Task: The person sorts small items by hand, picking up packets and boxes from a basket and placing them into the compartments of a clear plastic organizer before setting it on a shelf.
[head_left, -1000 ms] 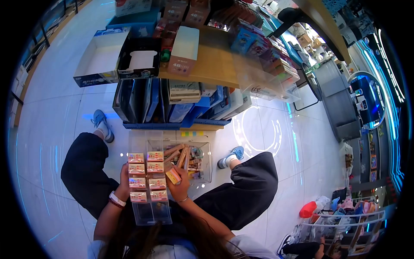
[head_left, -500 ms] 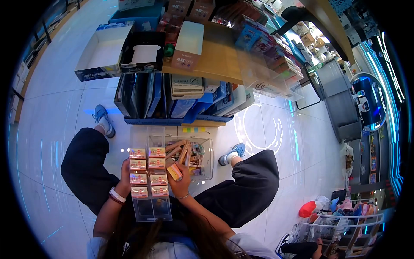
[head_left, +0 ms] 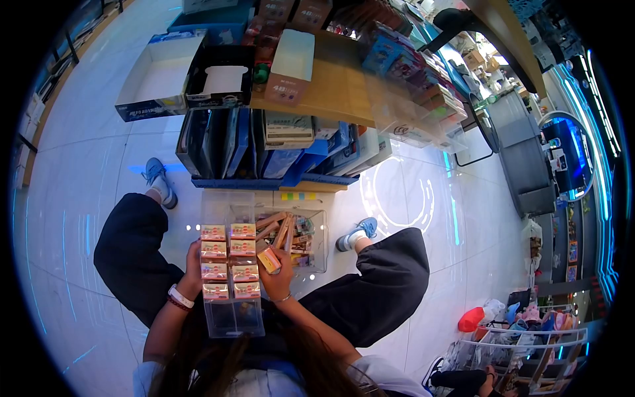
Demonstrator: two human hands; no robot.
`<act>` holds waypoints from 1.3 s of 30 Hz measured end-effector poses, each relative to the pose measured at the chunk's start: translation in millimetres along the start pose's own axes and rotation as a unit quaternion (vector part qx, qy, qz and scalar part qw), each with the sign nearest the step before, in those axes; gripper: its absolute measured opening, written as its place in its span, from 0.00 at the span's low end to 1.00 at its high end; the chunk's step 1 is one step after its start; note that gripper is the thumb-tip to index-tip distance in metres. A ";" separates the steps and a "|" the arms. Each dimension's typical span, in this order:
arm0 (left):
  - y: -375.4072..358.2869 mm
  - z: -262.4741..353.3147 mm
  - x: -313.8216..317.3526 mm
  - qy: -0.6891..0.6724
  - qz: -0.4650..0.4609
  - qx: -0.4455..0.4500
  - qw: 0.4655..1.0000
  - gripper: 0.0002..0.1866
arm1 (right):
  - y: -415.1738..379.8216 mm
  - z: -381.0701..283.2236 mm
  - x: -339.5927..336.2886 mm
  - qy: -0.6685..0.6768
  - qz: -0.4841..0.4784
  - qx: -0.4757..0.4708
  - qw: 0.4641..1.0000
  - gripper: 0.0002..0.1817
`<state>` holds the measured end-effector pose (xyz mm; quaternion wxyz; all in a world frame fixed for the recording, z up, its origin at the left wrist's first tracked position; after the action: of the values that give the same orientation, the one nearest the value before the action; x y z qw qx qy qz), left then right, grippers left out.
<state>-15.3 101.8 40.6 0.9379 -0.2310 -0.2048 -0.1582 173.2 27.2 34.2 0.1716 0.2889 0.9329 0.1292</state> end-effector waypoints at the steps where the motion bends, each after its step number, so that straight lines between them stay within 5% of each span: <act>1: -1.7 2.0 2.4 0.000 0.002 -0.002 1.000 0.23 | -0.5 1.2 0.5 0.000 -0.001 0.002 1.000 0.23; 5: -1.2 3.0 3.0 0.037 -0.014 0.011 0.999 0.27 | 4.6 0.3 -1.0 0.014 0.010 0.060 0.998 0.21; 7: -2.4 0.3 1.5 0.030 0.013 -0.031 0.999 0.27 | -2.9 26.4 3.9 0.118 0.033 0.192 0.974 0.22; 8: 3.8 -22.7 -9.5 -0.117 0.018 -0.149 0.982 0.27 | -3.9 34.3 1.5 0.061 0.013 0.131 0.989 0.24; 10: 5.4 -17.8 -10.4 -0.075 0.014 -0.098 0.992 0.25 | -10.6 62.7 9.0 0.222 0.020 0.266 0.938 0.26; 15: -7.3 0.5 2.1 0.046 -0.025 0.043 0.998 0.27 | -15.4 96.5 5.8 0.275 0.040 0.350 0.895 0.19; 18: -3.6 -6.7 -4.9 0.034 -0.032 0.019 0.999 0.27 | 0.7 73.9 -0.2 0.308 0.049 0.371 0.875 0.17; 23: -4.8 -1.4 3.2 0.020 -0.042 0.013 0.999 0.26 | 47.7 51.5 -25.2 0.285 0.088 0.269 0.916 0.18; 25: 1.1 -15.5 -3.6 -0.078 -0.043 -0.097 0.991 0.25 | 68.4 31.3 -32.6 0.287 0.085 0.235 0.925 0.19; 27: -2.2 -11.1 0.0 -0.039 -0.042 -0.053 0.997 0.25 | 86.0 9.2 -36.2 0.289 0.080 0.201 0.932 0.20; 31: -2.5 -9.8 0.3 0.001 -0.049 0.001 0.999 0.24 | 107.4 -39.6 -26.4 0.216 -0.058 0.084 0.971 0.21; 33: 3.2 -15.1 -4.0 -0.031 -0.053 -0.033 0.998 0.24 | 109.5 -58.7 -7.7 0.214 -0.192 0.055 0.956 0.21; 35: 0.4 -16.5 -1.5 -0.064 -0.057 -0.068 0.994 0.24 | 115.7 -61.5 4.6 0.203 -0.214 0.025 0.955 0.22; 37: -5.6 -3.4 3.9 0.030 -0.038 0.010 0.999 0.23 | 122.7 -57.7 12.6 0.191 -0.235 -0.005 0.953 0.22; 39: -5.3 -7.0 3.6 0.007 -0.042 -0.020 0.999 0.23 | 119.0 -49.5 23.3 0.064 -0.355 -0.009 0.933 0.21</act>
<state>-12.0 93.1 38.6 0.9270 -0.2399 -0.2043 -0.2035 194.5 128.9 113.9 0.1489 -0.0719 0.9824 0.0869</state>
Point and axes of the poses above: each hand's wrist, its own y-axis towards the middle knuckle, its own x-axis out of the palm, z = x × y, the point moved 5 cm from there along y, towards the middle knuckle, and after that the axes turned 7 degrees about y, right-handed, at the moved point
